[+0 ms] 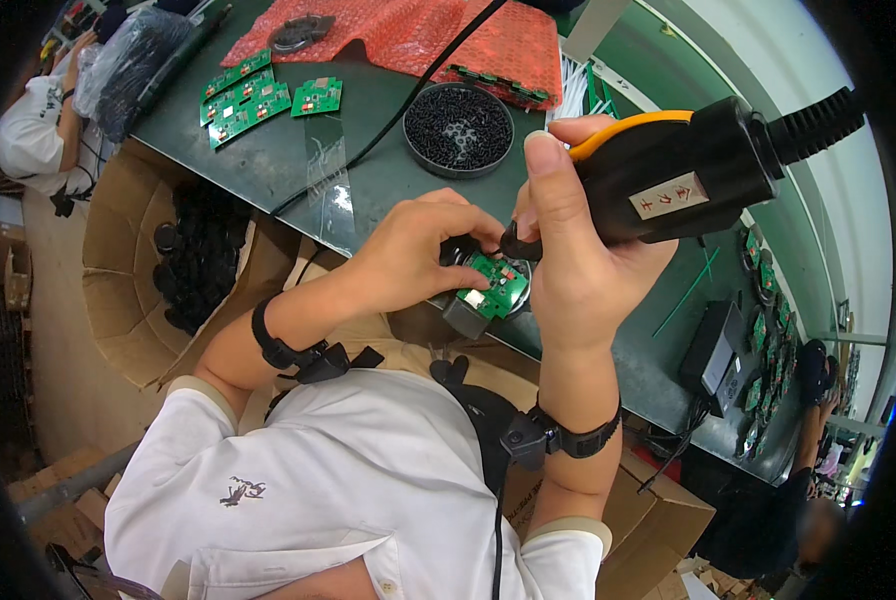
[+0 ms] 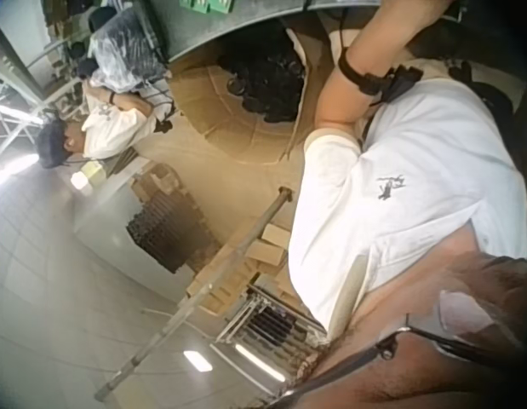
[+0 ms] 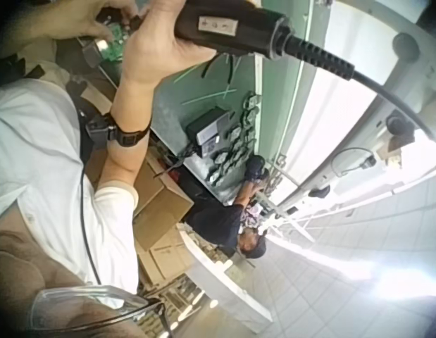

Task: The person assembles small electronic devices by attaching green circuit boards to black circular housings. They use a heat gun to secure the components and pliers to trim excess wires. The person also handles a larger green circuit board, inspecting it and using pliers to remove small components before continuing the assembly of the smaller units.

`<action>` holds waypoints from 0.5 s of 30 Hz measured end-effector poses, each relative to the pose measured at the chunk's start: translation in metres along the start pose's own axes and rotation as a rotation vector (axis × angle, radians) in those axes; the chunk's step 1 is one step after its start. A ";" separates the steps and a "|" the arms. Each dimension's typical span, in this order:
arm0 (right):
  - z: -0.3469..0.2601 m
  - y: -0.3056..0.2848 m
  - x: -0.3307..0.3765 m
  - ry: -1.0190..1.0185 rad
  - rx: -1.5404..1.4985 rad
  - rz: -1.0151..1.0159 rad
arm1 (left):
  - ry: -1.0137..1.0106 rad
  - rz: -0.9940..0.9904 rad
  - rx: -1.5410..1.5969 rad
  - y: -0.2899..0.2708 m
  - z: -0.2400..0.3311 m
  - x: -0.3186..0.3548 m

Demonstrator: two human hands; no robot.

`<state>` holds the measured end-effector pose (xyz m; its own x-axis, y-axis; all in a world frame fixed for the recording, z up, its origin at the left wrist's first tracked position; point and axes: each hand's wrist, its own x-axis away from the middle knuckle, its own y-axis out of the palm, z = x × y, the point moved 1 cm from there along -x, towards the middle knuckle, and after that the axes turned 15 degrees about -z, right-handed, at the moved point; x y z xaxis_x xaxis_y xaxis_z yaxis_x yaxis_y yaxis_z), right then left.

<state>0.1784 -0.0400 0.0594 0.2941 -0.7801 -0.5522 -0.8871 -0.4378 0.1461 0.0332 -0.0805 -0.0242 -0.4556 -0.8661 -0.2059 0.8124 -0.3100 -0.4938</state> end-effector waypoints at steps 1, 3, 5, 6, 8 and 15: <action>0.000 0.000 0.000 0.003 0.002 0.000 | -0.004 -0.002 0.004 0.000 0.000 0.000; 0.000 0.000 0.000 0.005 0.005 -0.001 | -0.004 -0.003 0.012 0.000 0.000 0.000; 0.000 0.001 0.001 0.017 0.016 0.002 | -0.005 -0.001 0.008 0.000 0.001 0.000; 0.000 0.001 0.001 0.021 0.021 0.004 | -0.007 -0.002 0.003 0.000 0.001 0.001; -0.001 0.002 0.001 0.022 0.024 0.001 | 0.000 0.004 0.008 0.000 0.001 0.001; 0.003 0.003 0.002 0.020 0.011 -0.027 | 0.021 0.032 -0.023 0.001 -0.001 0.001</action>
<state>0.1757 -0.0415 0.0560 0.3248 -0.7769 -0.5393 -0.8828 -0.4537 0.1219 0.0330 -0.0812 -0.0258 -0.4369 -0.8669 -0.2398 0.8185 -0.2726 -0.5056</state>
